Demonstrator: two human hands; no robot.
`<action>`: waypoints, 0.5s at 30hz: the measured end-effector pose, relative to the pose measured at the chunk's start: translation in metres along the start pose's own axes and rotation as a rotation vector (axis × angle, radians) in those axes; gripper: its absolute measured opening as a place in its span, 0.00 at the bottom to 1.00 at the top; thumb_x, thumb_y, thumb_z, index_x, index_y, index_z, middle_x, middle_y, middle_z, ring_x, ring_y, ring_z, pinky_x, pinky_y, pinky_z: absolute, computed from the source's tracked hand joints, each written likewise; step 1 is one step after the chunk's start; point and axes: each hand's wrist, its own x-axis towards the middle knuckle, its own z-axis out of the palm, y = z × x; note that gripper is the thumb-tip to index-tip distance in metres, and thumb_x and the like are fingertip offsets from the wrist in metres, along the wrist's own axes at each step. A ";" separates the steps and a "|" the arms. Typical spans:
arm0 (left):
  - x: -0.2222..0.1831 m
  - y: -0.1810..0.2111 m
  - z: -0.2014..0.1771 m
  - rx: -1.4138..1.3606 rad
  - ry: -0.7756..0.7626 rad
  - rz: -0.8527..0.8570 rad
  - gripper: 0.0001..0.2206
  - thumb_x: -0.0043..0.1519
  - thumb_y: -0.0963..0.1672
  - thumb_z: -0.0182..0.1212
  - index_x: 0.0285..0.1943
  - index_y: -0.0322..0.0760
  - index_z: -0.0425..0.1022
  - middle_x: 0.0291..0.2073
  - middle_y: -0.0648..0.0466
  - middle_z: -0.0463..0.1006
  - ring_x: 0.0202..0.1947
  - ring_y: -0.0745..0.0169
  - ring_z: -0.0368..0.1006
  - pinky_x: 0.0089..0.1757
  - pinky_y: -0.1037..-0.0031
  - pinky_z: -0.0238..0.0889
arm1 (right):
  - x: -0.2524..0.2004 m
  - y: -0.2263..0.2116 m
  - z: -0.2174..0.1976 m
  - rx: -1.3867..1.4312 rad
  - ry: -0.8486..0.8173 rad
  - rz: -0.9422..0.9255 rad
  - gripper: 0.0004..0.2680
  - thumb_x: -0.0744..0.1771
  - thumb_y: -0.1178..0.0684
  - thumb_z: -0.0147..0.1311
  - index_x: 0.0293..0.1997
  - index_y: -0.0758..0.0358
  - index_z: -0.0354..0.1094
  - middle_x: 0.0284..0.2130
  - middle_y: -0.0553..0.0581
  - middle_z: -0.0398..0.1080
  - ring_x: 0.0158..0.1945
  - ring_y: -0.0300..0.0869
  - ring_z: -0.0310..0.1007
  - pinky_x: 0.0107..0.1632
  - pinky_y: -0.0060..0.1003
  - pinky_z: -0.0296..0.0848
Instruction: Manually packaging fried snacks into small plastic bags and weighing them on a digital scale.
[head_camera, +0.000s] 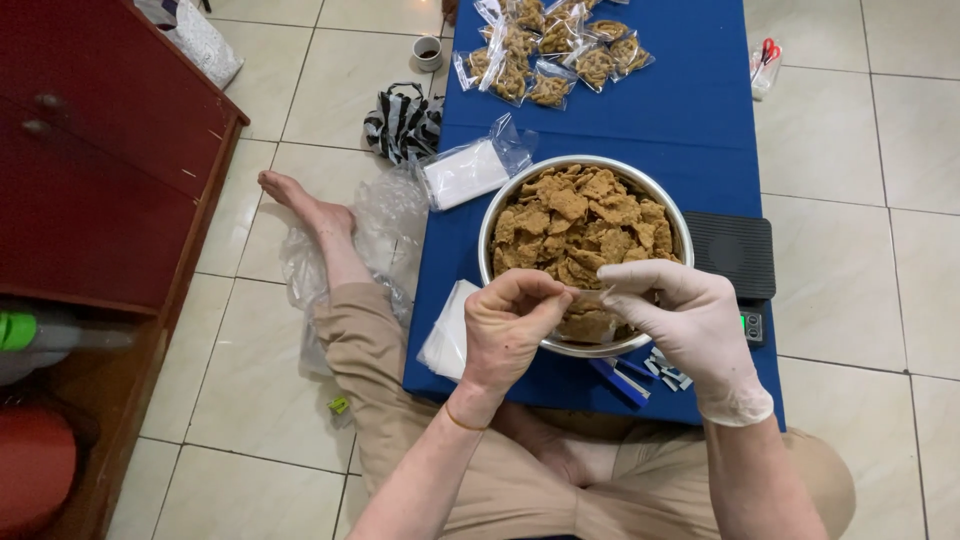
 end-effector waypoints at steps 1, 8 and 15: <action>0.000 0.001 0.001 0.001 0.001 -0.001 0.06 0.55 0.36 0.73 0.39 0.32 0.83 0.30 0.49 0.86 0.28 0.75 0.79 0.31 0.84 0.75 | 0.001 -0.001 0.001 0.000 -0.001 0.002 0.08 0.61 0.65 0.68 0.42 0.63 0.82 0.26 0.57 0.79 0.33 0.32 0.69 0.42 0.31 0.74; 0.003 0.003 0.004 0.047 -0.028 0.048 0.08 0.56 0.36 0.71 0.44 0.31 0.83 0.32 0.47 0.86 0.30 0.74 0.79 0.32 0.83 0.75 | 0.013 0.007 -0.006 -0.252 -0.050 -0.022 0.07 0.63 0.63 0.66 0.40 0.57 0.83 0.29 0.56 0.80 0.37 0.38 0.75 0.48 0.37 0.74; 0.011 -0.004 0.001 0.174 -0.048 0.146 0.04 0.58 0.36 0.70 0.40 0.33 0.86 0.30 0.48 0.86 0.34 0.72 0.79 0.33 0.77 0.75 | 0.019 0.031 -0.006 -0.353 -0.002 -0.106 0.05 0.66 0.61 0.63 0.38 0.54 0.82 0.30 0.52 0.79 0.37 0.37 0.76 0.47 0.36 0.74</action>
